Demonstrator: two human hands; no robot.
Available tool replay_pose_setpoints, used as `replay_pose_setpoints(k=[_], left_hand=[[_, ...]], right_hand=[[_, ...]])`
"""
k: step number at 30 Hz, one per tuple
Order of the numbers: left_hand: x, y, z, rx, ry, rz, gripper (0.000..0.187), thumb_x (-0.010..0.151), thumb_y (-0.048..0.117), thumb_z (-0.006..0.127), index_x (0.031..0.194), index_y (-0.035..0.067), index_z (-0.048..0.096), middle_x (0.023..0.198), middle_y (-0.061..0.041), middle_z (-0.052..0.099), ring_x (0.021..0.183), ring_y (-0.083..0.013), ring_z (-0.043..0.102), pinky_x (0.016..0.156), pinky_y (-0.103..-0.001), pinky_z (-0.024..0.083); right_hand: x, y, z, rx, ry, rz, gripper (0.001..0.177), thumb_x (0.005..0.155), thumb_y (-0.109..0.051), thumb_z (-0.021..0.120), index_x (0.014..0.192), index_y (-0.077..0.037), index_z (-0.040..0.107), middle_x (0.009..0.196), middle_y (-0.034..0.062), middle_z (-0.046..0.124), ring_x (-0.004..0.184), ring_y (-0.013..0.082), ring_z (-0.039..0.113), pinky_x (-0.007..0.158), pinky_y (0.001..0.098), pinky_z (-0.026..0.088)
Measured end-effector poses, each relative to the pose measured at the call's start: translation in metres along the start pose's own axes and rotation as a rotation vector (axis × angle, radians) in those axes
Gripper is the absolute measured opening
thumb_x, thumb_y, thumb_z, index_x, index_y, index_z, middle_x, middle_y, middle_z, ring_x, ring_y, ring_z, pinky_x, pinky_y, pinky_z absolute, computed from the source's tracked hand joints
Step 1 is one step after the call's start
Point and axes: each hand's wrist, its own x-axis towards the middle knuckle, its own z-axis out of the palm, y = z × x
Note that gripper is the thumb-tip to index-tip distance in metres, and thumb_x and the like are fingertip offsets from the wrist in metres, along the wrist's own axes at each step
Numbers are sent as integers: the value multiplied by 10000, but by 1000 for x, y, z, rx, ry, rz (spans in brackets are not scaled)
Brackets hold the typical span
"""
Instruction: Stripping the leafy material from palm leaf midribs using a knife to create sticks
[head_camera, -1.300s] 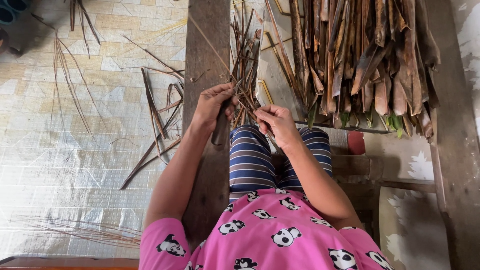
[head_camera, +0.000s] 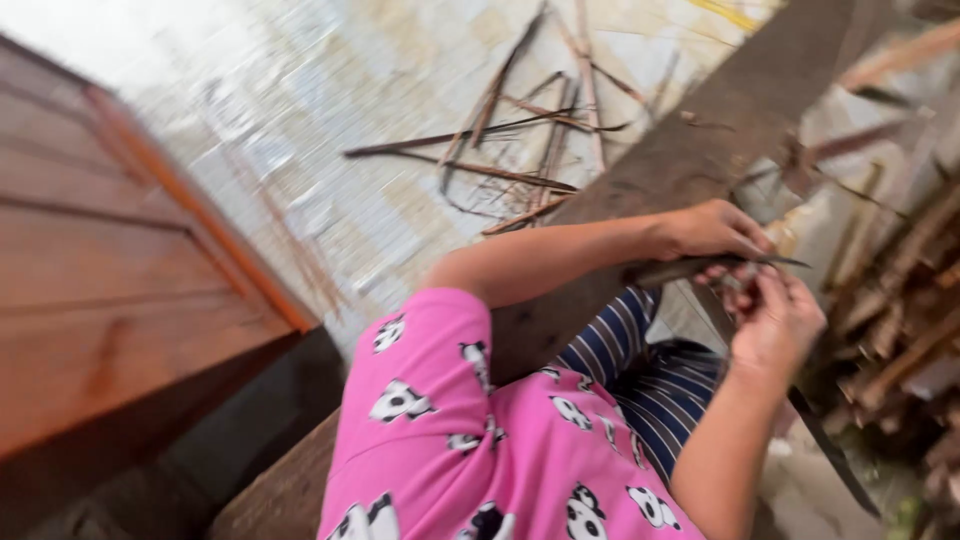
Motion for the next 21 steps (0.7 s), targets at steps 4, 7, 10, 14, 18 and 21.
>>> replay_pose_setpoints(k=[4,7,10,14,18,21], left_hand=[[13,-10,-10,-12,43,41,126,818,32,621,864,-60,694,566,-180,670,333,-167,525,264,-319,442],[17,-10,-10,-150,53,-46,104,849,-14,619,931,-64,659,544,-205,644,320,-188,482,266,-348,413],[29,-18,-13,-124,5,-51,103,848,-18,585,913,-54,656,542,-195,641,324,-187,489,265,-341,408],[25,-15,-12,-154,-70,49,128,790,-61,560,679,-8,594,517,-202,648,287,-186,488,222,-326,388],[18,-8,-8,-86,-51,42,161,777,-55,559,638,18,594,508,-168,637,286,-165,469,220,-320,384],[13,-3,-7,-76,-35,31,168,775,-52,572,620,1,608,492,-159,626,282,-154,461,221,-307,372]], right_hand=[[6,8,-6,-19,-84,3,110,928,-65,638,850,-69,560,724,79,601,492,83,469,395,223,353],[9,8,-9,-47,-72,31,81,943,-114,645,899,-101,577,725,51,581,522,82,481,435,246,395],[12,10,-11,-49,-71,10,107,959,-140,663,920,-93,575,760,80,610,518,112,465,452,252,408],[13,10,-11,-92,-67,15,133,970,-158,662,887,-134,561,747,50,589,529,99,480,413,256,389],[7,6,-10,-73,-101,-4,85,967,-102,619,907,-107,559,776,77,602,524,117,451,437,265,378],[14,15,-19,-64,-67,-4,174,959,-126,687,886,-112,530,711,84,554,518,127,462,459,282,421]])
